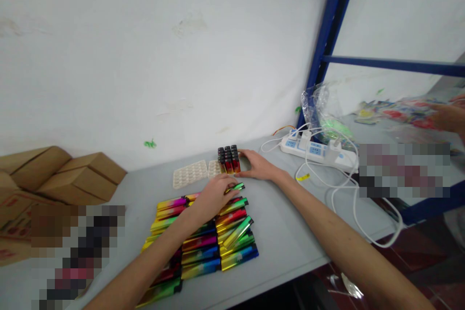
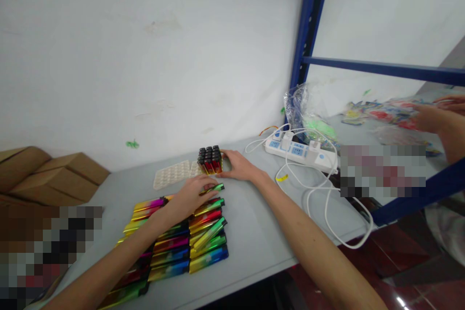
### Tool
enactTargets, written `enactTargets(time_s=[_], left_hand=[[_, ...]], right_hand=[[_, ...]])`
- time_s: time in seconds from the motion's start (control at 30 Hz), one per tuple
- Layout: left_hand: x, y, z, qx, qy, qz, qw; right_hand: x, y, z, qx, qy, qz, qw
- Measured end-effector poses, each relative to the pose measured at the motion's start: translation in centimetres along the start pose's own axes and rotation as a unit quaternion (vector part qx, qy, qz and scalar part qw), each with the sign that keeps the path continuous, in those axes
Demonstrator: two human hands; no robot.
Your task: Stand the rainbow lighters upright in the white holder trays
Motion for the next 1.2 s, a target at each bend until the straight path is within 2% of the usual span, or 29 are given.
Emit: enactTargets(time_s=[0.13, 0.23, 0.37, 0.47, 0.53, 0.67, 0.77, 1.03, 1.2], left_hand=[[-1.3, 0.0, 0.0, -0.012, -0.041, 0.038, 0.998], [-2.1, -1.2, 0.5, 0.000, -0.163, 0.079, 0.984], [-2.1, -3.2, 1.3, 0.031, -0.398, 0.060, 0.915], [-2.2, -4.5, 1.6, 0.051, -0.461, 0.072, 0.883], [-2.3, -5.0, 1.3, 0.042, -0.460, 0.093, 0.882], [-2.9, -5.8, 0.6, -0.008, -0.355, 0.144, 0.924], [-3.6, -6.4, 0.5, -0.021, -0.299, 0.181, 0.936], [-3.9, -7.4, 0.0, -0.068, -0.227, 0.193, 0.952], [-3.7, -7.3, -0.5, -0.075, -0.230, 0.202, 0.949]], right_hand=[[0.0, 0.0, 0.0, -0.011, -0.004, 0.004, 1.000], [0.1, -0.1, 0.2, -0.015, -0.007, 0.008, 1.000], [0.2, -0.3, 0.3, -0.016, 0.001, 0.003, 1.000], [0.2, -0.4, 0.4, -0.007, 0.007, 0.001, 1.000], [0.3, -0.4, 0.5, 0.001, 0.003, -0.002, 1.000], [0.5, -0.5, 0.9, 0.004, -0.001, -0.010, 1.000], [0.5, -0.6, 1.0, 0.008, -0.003, -0.012, 1.000], [0.3, -0.7, 0.5, 0.029, -0.009, -0.005, 1.000], [0.4, -0.7, 0.7, 0.039, -0.012, -0.008, 0.999]])
Point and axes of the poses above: each hand's wrist, its own y-axis towards the middle knuckle, its own x-axis out of the palm, z = x × y, the point moved 5 cm from there along y, towards the middle knuckle, and after that the axes turned 13 degrees about -z, right-handed, at the moved point
